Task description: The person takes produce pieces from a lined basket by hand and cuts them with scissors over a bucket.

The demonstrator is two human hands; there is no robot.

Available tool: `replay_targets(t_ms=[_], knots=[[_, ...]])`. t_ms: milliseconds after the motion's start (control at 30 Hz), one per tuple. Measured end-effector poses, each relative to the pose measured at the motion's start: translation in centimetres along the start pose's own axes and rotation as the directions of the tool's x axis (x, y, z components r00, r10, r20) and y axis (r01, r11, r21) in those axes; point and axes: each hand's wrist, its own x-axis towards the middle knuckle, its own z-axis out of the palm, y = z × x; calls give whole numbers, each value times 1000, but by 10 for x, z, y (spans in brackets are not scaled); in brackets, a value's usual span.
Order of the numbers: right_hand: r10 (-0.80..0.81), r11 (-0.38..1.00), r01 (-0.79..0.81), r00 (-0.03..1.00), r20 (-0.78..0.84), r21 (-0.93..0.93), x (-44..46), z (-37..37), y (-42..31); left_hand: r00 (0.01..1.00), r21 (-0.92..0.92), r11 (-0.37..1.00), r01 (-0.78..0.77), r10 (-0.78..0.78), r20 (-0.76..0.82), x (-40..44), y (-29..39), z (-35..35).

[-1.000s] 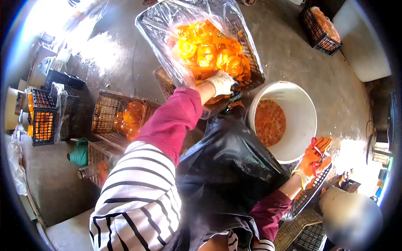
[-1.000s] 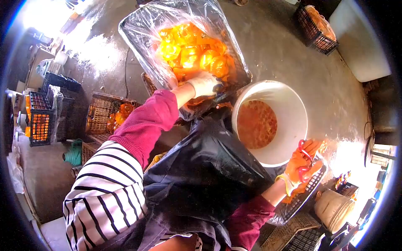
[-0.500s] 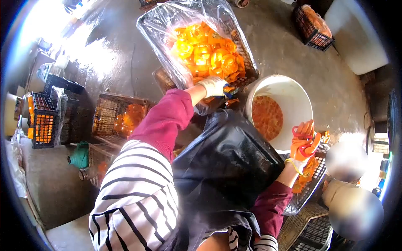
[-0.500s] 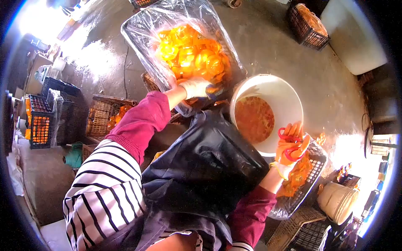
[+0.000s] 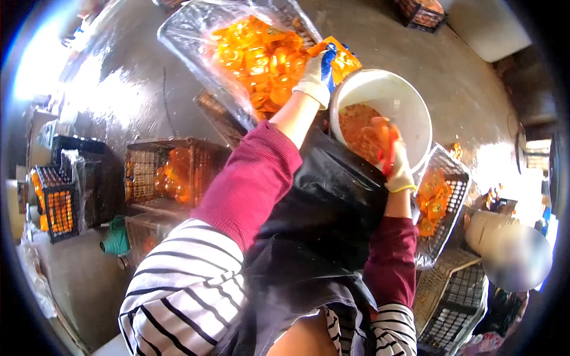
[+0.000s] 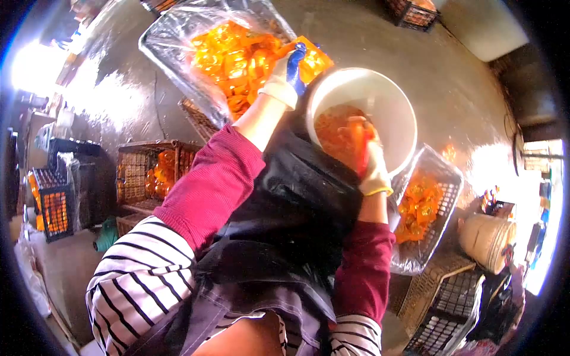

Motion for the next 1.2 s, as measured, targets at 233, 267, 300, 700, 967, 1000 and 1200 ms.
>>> replay_targets(t_ms=[233, 267, 300, 700, 967, 1000, 1200], knots=[[-37, 959, 38, 999, 9, -282, 13, -13, 20, 993, 635, 766, 105, -110, -31, -8, -67, 29], [26, 990, -28, 999, -19, -137, 11, -7, 15, 992, 601, 792, 106, -129, -5, -11, -68, 29], [54, 985, -57, 998, -26, -163, 8, -6, 13, 990, 568, 817, 102, -141, 25, -11, -68, 31], [190, 974, -192, 981, -22, -120, 3, 12, -4, 990, 883, 449, 137, -41, -132, -3, -83, 25], [19, 993, -38, 985, -169, -107, 17, 6, 21, 978, 907, 368, 207, -117, -175, 1, -106, 6], [79, 994, -92, 979, -187, -62, 14, 10, 12, 982, 881, 436, 184, -127, -142, -3, -104, 8], [41, 937, -124, 967, -251, -326, 7, 12, 0, 946, 790, 537, 298, -277, -168, -12, -84, 26]])
